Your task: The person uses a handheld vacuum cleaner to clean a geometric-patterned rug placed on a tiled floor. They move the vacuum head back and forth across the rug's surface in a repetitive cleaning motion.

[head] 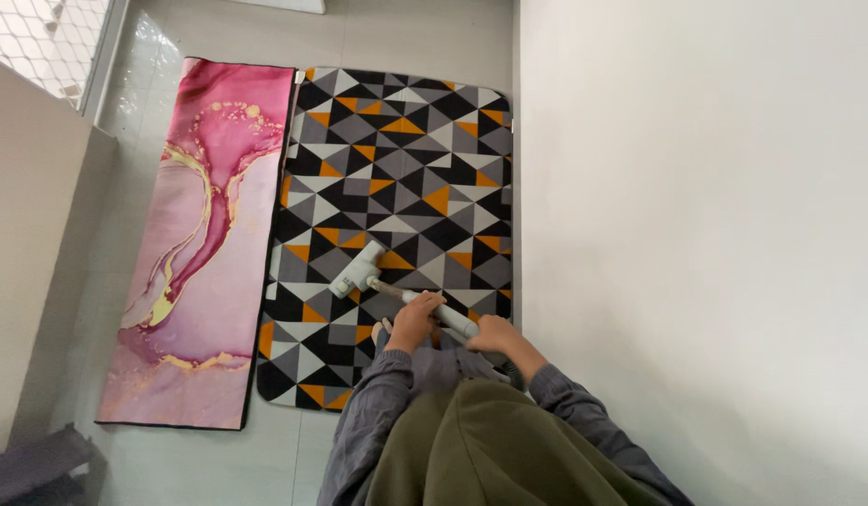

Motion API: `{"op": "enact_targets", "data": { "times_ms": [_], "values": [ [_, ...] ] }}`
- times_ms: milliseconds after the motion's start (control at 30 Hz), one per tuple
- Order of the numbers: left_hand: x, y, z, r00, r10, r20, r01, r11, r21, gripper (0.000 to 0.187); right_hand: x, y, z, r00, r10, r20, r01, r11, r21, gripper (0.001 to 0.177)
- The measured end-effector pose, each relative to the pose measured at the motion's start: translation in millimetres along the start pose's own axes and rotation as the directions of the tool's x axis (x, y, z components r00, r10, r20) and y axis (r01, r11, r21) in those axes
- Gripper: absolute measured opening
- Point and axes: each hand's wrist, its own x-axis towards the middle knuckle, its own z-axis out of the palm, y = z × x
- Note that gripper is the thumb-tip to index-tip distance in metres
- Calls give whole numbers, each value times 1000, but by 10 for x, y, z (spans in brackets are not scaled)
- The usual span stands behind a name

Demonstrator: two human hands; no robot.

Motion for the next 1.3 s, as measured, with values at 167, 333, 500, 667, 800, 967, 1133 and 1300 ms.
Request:
{"op": "enact_targets", "data": {
  "times_ms": [167, 333, 500, 667, 800, 967, 1133, 1300],
  "values": [
    [-59, 209, 217, 999, 35, -30, -36, 999, -34, 47, -210, 261, 32, 1000, 18, 2, -18, 1000, 3, 58],
    [-34, 340, 159, 995, 96, 0, -96, 995, -40, 48, -412, 327, -39, 998, -6, -69, 8, 999, 40, 55],
    [222, 613, -130, 981, 195, -5, -195, 981, -4, 43, -759, 283, -329, 983, 0, -186, 25, 991, 133, 50],
    [443, 859, -459, 962, 255, 95, -259, 966, 28, 41, -939, 187, -442, 946, 37, -321, 38, 974, 225, 50],
    [768, 837, -608, 927, 374, -23, -374, 927, 4, 46, -756, 54, -480, 926, 76, -369, 8, 975, 221, 48],
    [1257, 562, -707, 939, 339, 50, -338, 941, -21, 38, -262, -176, -429, 886, 127, -446, 10, 956, 294, 53],
    [1728, 141, -637, 921, 388, 25, -388, 922, -7, 42, 303, -384, -321, 851, 220, -476, 3, 906, 424, 53],
    [2032, -156, -623, 920, 378, 101, -385, 921, 57, 48, 726, -557, -241, 843, 220, -491, 61, 868, 493, 53]
  ]
}}
